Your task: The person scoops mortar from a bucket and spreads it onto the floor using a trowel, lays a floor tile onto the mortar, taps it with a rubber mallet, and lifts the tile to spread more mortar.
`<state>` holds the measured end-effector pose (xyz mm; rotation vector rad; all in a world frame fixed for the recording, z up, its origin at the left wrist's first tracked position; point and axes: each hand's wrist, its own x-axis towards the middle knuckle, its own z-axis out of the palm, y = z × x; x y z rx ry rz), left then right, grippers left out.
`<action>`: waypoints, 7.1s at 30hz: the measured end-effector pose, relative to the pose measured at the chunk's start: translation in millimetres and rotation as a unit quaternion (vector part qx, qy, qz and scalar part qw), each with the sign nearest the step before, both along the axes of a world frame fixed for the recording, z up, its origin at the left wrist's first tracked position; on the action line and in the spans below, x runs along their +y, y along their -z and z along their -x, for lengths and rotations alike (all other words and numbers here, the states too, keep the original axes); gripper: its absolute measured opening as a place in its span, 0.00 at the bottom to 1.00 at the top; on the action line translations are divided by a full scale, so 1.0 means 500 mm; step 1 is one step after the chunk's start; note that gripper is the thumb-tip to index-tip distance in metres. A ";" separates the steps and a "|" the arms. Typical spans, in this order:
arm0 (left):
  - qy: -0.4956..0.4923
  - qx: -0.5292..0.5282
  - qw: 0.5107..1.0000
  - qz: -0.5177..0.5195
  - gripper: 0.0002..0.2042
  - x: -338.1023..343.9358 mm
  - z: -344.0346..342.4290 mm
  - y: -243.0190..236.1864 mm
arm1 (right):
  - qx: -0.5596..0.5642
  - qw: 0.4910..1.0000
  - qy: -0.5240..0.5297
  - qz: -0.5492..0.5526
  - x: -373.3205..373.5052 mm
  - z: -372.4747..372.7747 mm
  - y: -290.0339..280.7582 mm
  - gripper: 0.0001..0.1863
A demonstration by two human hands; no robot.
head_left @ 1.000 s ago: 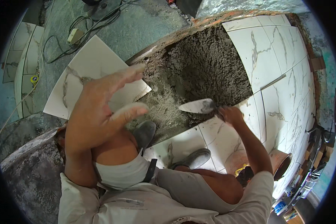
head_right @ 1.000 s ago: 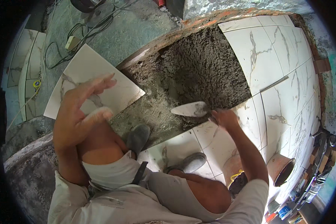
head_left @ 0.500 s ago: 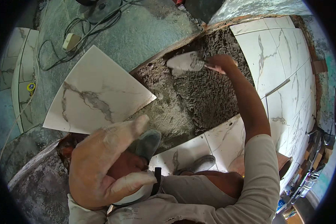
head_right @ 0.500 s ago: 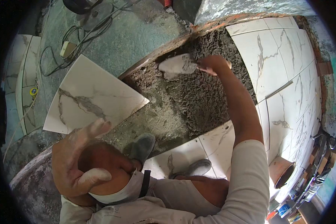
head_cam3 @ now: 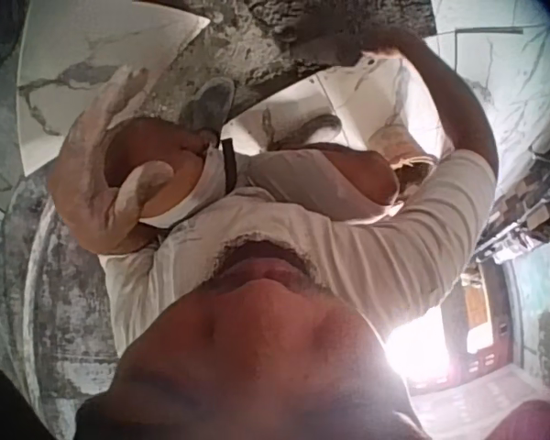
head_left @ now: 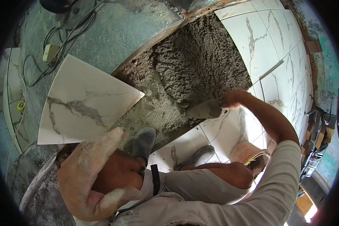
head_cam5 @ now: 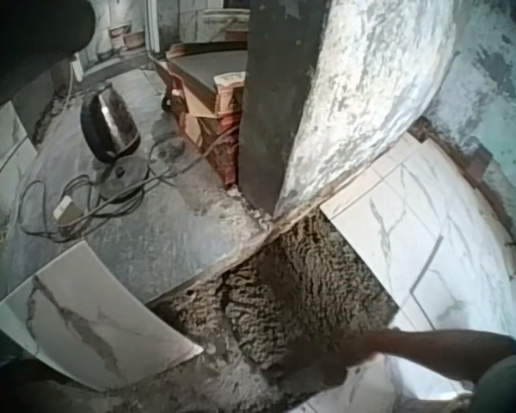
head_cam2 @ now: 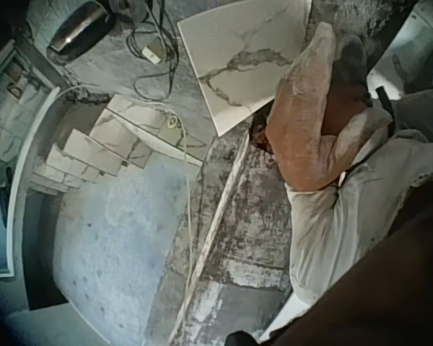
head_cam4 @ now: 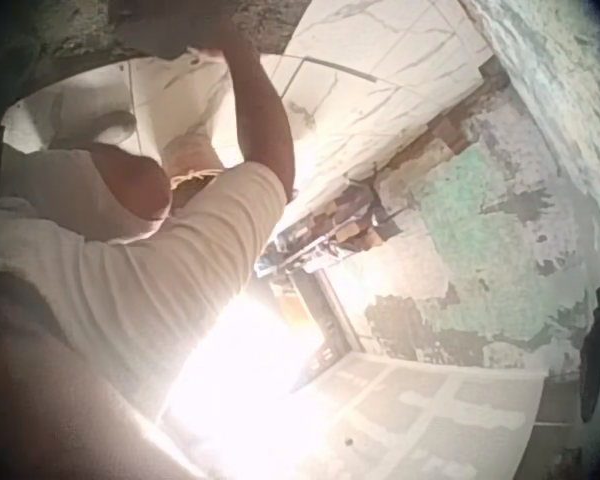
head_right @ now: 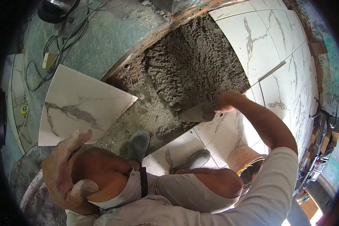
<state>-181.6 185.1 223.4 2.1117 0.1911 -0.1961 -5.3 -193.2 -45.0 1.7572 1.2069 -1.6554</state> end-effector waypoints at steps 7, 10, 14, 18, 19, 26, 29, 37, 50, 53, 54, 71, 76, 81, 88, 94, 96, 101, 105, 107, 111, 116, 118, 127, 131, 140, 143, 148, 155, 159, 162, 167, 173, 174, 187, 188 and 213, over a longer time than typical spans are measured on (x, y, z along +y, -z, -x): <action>-0.018 0.009 1.000 0.003 0.42 -0.042 0.007 -0.005 | -0.069 0.971 0.227 0.030 -0.042 0.044 0.002 0.25; 0.039 0.008 0.999 -0.011 0.40 -0.049 -0.001 -0.005 | -0.082 0.971 0.225 -0.019 -0.076 0.112 -0.008 0.24; 0.079 -0.004 0.997 -0.010 0.39 -0.047 -0.012 0.000 | -0.169 0.955 0.240 -0.031 -0.128 0.223 -0.027 0.18; 0.093 -0.004 0.995 -0.024 0.38 -0.070 -0.019 0.005 | -0.197 0.925 0.307 -0.108 -0.164 0.241 0.003 0.17; 0.095 0.007 0.995 -0.041 0.38 -0.076 -0.021 0.004 | -0.235 0.916 0.306 -0.105 -0.179 0.229 0.007 0.17; 0.143 -0.033 0.989 -0.034 0.34 -0.090 -0.034 0.025 | -0.409 0.741 0.524 -0.095 -0.332 0.213 -0.153 0.16; 0.151 -0.047 0.987 -0.029 0.31 -0.130 -0.056 0.054 | -0.469 0.653 0.559 -0.201 -0.393 0.346 -0.312 0.15; 0.466 0.043 0.884 -0.007 0.26 -0.398 -0.087 0.141 | -0.416 0.537 0.716 0.161 -0.495 0.846 -0.616 0.17; 0.430 0.296 0.811 0.263 0.35 -1.078 0.148 0.454 | -0.273 0.742 0.542 0.284 -0.708 0.857 -0.402 0.08; 0.419 0.268 0.820 0.283 0.30 -1.094 0.174 0.486 | -0.292 0.727 0.507 0.359 -0.732 0.854 -0.423 0.08; 0.394 0.251 0.832 0.301 0.26 -1.093 0.177 0.492 | -0.253 0.741 0.523 0.338 -0.735 0.855 -0.429 0.08; 0.376 0.158 0.845 0.346 0.23 -1.046 0.258 0.478 | -0.428 0.688 0.507 0.294 -0.688 0.896 -0.491 0.08; 0.408 0.138 0.846 0.314 0.23 -1.039 0.268 0.466 | -0.298 0.652 0.637 0.282 -0.702 0.959 -0.359 0.10; 0.410 0.179 0.825 0.346 0.23 -1.043 0.268 0.466 | -0.316 0.869 0.376 -0.058 -0.623 1.057 -0.191 0.13; 0.466 0.144 0.829 0.274 0.23 -1.034 0.238 0.473 | -0.364 0.776 0.516 -0.010 -0.561 1.027 -0.124 0.11; 0.428 0.132 0.838 0.313 0.25 -1.069 0.206 0.507 | -0.124 0.051 0.990 0.046 -0.557 1.047 -0.231 0.07; 0.452 0.159 0.826 0.296 0.24 -1.079 0.196 0.519 | -0.127 0.016 0.992 0.021 -0.550 1.048 -0.240 0.07; 0.493 0.104 0.825 0.256 0.28 -1.054 0.160 0.496 | -0.224 0.155 0.962 -0.022 -0.511 1.036 -0.270 0.07; 0.506 -0.056 0.846 0.162 0.32 -0.946 0.038 0.453 | -0.242 0.159 0.957 0.022 -0.476 0.985 -0.336 0.04; 0.591 -0.011 0.805 0.058 0.32 -0.840 -0.085 0.425 | -0.214 0.187 0.959 -0.015 -0.449 0.935 -0.372 0.05; 0.411 -0.231 0.858 -0.203 0.23 -0.535 -0.319 0.315 | -0.145 0.342 0.919 -0.129 -0.376 0.782 -0.394 0.07; 0.216 -0.289 0.897 -0.254 0.20 -0.167 -0.427 0.241 | -0.129 0.572 0.790 -0.180 -0.228 0.543 -0.322 0.12; 0.185 -0.266 0.891 -0.317 0.22 -0.069 -0.425 0.281 | -0.254 0.671 0.647 -0.256 -0.146 0.451 -0.261 0.16; 0.142 -0.218 0.860 -0.439 0.38 0.038 -0.422 0.491 | -0.493 0.778 0.334 -0.201 -0.117 0.201 -0.080 0.15; 0.116 -0.234 0.863 -0.433 0.39 0.030 -0.421 0.503 | -0.347 0.901 0.212 -0.153 -0.128 0.134 -0.029 0.21; 0.118 -0.231 0.869 -0.420 0.36 0.027 -0.431 0.491 | -0.321 0.924 0.179 -0.109 0.049 -0.189 0.066 0.21; 0.122 -0.231 0.867 -0.424 0.38 0.027 -0.434 0.490 | -0.341 0.895 0.271 -0.092 0.035 -0.260 0.056 0.20; 0.127 -0.227 0.873 -0.412 0.37 0.025 -0.436 0.485 | -0.384 0.811 0.428 -0.106 -0.030 -0.328 0.072 0.22; 0.126 -0.222 0.873 -0.415 0.37 0.014 -0.436 0.474 | -0.092 0.763 0.603 -0.213 -0.011 -0.247 0.102 0.19; 0.129 -0.232 0.871 -0.413 0.36 0.010 -0.438 0.473 | 0.063 0.681 0.721 -0.108 0.014 -0.187 0.100 0.24; 0.130 -0.218 0.875 -0.413 0.35 0.010 -0.435 0.474 | -0.159 0.804 0.531 -0.216 -0.010 -0.212 0.090 0.13; 0.128 -0.224 0.876 -0.408 0.35 0.012 -0.434 0.475 | -0.104 0.651 0.730 -0.182 -0.079 -0.284 0.065 0.18; 0.127 -0.212 0.873 -0.420 0.34 0.008 -0.434 0.472 | -0.046 0.617 0.772 -0.146 -0.093 -0.337 0.024 0.22; 0.129 -0.218 0.872 -0.419 0.34 0.007 -0.434 0.471 | -0.056 0.651 0.745 -0.138 -0.092 -0.352 0.018 0.23; 0.127 -0.235 0.877 -0.399 0.35 -0.005 -0.435 0.468 | -0.006 0.706 0.707 0.050 -0.318 -0.289 -0.076 0.18; 0.130 -0.240 0.874 -0.402 0.35 -0.006 -0.435 0.468 | 0.000 0.697 0.711 0.086 -0.348 -0.261 -0.089 0.18; 0.141 -0.232 0.869 -0.414 0.33 -0.006 -0.436 0.482 | 0.065 0.509 0.854 0.088 -0.560 0.025 -0.174 0.21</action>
